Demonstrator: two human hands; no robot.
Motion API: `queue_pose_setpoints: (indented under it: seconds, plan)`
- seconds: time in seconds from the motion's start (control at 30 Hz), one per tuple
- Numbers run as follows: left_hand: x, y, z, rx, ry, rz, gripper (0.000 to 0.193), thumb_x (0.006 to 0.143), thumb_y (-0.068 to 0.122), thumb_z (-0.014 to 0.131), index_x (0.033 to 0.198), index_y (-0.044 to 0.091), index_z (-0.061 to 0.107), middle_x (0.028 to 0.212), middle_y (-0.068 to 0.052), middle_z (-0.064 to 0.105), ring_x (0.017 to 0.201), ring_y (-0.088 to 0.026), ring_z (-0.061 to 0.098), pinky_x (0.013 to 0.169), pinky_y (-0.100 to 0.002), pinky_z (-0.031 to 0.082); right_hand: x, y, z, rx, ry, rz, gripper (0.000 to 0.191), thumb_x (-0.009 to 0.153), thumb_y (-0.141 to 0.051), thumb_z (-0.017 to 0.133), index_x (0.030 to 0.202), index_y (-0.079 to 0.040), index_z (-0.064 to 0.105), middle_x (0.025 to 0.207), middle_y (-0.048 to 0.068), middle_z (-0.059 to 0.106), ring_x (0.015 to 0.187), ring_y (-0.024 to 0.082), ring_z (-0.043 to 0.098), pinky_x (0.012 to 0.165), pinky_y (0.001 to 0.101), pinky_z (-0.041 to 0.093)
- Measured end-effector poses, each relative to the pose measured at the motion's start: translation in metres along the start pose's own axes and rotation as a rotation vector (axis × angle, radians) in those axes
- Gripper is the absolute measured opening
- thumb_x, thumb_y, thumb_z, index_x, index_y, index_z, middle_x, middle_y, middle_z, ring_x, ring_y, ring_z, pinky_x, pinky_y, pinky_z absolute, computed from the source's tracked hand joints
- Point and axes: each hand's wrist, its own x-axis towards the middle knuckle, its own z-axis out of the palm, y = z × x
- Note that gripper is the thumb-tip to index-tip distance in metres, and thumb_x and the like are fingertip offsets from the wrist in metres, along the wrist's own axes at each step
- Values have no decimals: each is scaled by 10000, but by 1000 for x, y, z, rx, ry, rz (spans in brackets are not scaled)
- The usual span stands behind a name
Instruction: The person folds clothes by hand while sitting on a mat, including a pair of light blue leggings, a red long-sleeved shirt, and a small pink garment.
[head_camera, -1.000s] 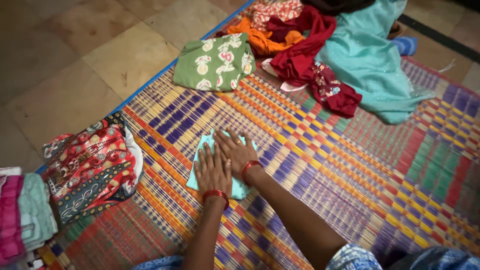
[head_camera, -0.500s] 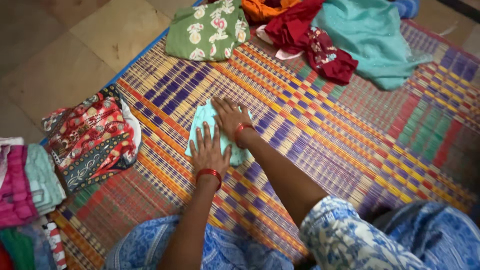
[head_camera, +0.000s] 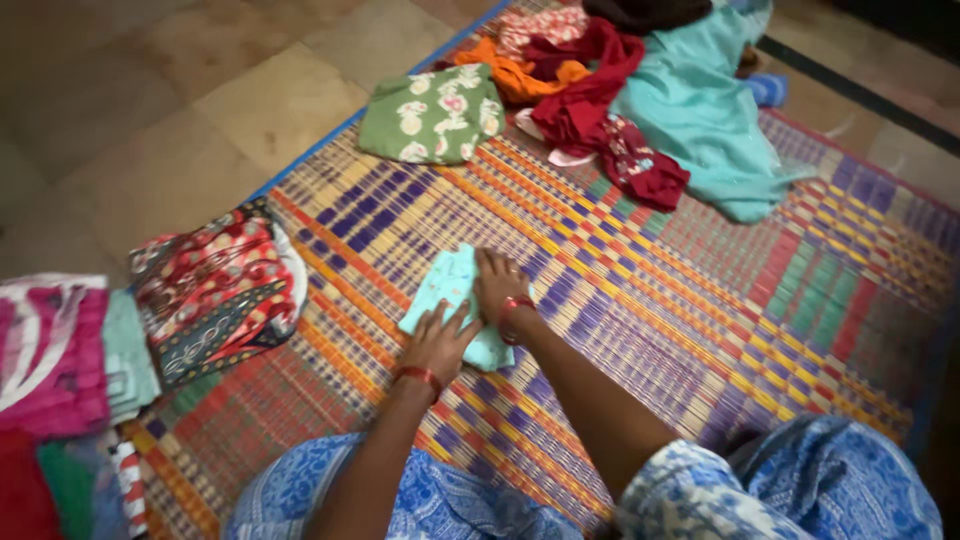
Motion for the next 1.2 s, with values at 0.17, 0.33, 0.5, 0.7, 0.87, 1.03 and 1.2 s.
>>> queue_pose_setpoints:
  seconds: [0.17, 0.33, 0.5, 0.7, 0.87, 1.03, 1.2]
  plan:
    - [3, -25, -18, -272, 164, -44, 405, 883, 17, 549, 1202, 223, 690, 1267, -11, 703, 1278, -211, 604, 1192, -491, 353, -22, 14, 3, 269, 221, -60, 471, 963, -333, 625, 1398, -152, 611, 1394, 124, 613, 1240, 348, 600, 1058, 447, 511]
    - [-12, -30, -96, -291, 481, 13, 306, 822, 70, 652, 1115, 151, 684, 1187, -26, 718, 1195, -244, 614, 1123, -507, 356, -49, -16, 17, 729, 15, 26, 458, 984, -413, 612, 1329, -113, 647, 1246, 130, 716, 1101, 302, 723, 946, 423, 589]
    - [-80, -36, -155, -214, 767, 25, 224, 834, 87, 685, 1027, 184, 742, 1181, 34, 714, 1244, -193, 597, 1165, -567, 312, -87, -93, 23, 1839, -779, 163, 528, 1000, -487, 561, 1329, -75, 600, 1193, 147, 717, 1037, 302, 725, 884, 454, 612]
    - [-214, -81, -170, -260, 1089, -270, 278, 746, 57, 698, 892, 283, 767, 1431, -55, 586, 1406, -344, 463, 1206, -512, 305, -110, -194, 20, 2134, -1037, 39, 530, 1063, -450, 565, 1414, -53, 549, 1249, 157, 695, 1067, 312, 701, 883, 479, 606]
    - [-335, -145, -127, -901, 1287, -397, 599, 1000, 107, 643, 1546, 124, 397, 1623, -121, 380, 1519, -313, 328, 1252, -429, 250, -134, -274, 24, 1887, -1004, 146, 533, 951, -319, 613, 1405, -54, 524, 1293, 154, 690, 1140, 312, 705, 972, 512, 577]
    - [-447, -191, -75, -2037, 1261, -496, 544, 1028, 305, 525, 1520, 139, 364, 1291, -124, 668, 1126, -275, 678, 945, -483, 577, -152, -359, 50, 1705, -1249, 17, 548, 1013, -189, 664, 1498, 4, 496, 1418, 167, 637, 1246, 297, 642, 1059, 456, 535]
    - [-531, -268, -98, -1915, 1015, -781, 479, 969, 192, 564, 1427, 55, 533, 1229, -87, 685, 1088, -222, 670, 904, -388, 560, -164, -454, 63, 1754, -1336, -128, 605, 920, -83, 667, 1491, -67, 468, 1387, 120, 632, 1250, 281, 633, 1056, 499, 533]
